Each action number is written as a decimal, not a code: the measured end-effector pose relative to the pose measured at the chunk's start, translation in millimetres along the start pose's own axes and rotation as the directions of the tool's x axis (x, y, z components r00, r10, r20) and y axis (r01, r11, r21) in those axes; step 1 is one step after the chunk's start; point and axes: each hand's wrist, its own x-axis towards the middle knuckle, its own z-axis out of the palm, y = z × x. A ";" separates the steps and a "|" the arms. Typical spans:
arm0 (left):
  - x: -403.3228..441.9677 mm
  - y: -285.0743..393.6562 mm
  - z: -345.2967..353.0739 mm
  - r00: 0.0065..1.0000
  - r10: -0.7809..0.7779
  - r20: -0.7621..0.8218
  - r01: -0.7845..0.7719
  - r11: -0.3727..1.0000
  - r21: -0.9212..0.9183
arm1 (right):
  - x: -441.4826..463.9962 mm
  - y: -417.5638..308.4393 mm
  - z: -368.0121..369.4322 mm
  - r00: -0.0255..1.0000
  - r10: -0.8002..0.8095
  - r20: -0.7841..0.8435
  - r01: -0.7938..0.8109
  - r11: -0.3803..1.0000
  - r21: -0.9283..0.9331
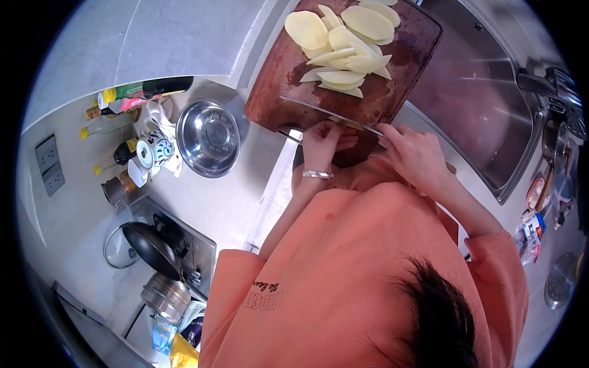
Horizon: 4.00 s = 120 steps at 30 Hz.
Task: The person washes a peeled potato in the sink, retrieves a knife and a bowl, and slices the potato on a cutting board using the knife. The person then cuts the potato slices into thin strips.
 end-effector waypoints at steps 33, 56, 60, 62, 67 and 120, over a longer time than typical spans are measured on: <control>-4.2 -6.9 5.8 0.998 0.036 -0.057 -0.034 0.999 0.025 | -22.5 9.1 -45.5 0.976 -0.043 0.211 0.066 0.992 -0.104; -2.0 -17.9 11.4 0.986 0.038 -0.162 -0.068 0.981 -0.183 | -28.7 1.3 -43.7 0.948 0.014 0.319 0.024 0.993 -0.114; -3.3 -16.3 12.1 0.982 0.067 -0.174 -0.092 0.986 -0.141 | -24.1 2.7 -42.6 0.943 0.002 0.334 0.020 0.998 -0.063; -4.1 -13.6 11.5 0.983 0.084 -0.160 -0.098 0.992 -0.080 | -19.4 2.8 -38.4 0.947 -0.002 0.321 0.018 0.999 -0.047; -3.4 -11.2 7.9 0.997 0.048 -0.062 -0.048 0.999 0.004 | -3.0 11.1 -10.3 0.957 -0.054 0.285 0.064 0.998 -0.025; 59.8 93.9 8.6 0.565 -0.107 0.818 -0.821 -0.173 0.544 | -51.6 23.0 -8.3 0.968 -0.230 -0.104 0.199 0.949 -0.245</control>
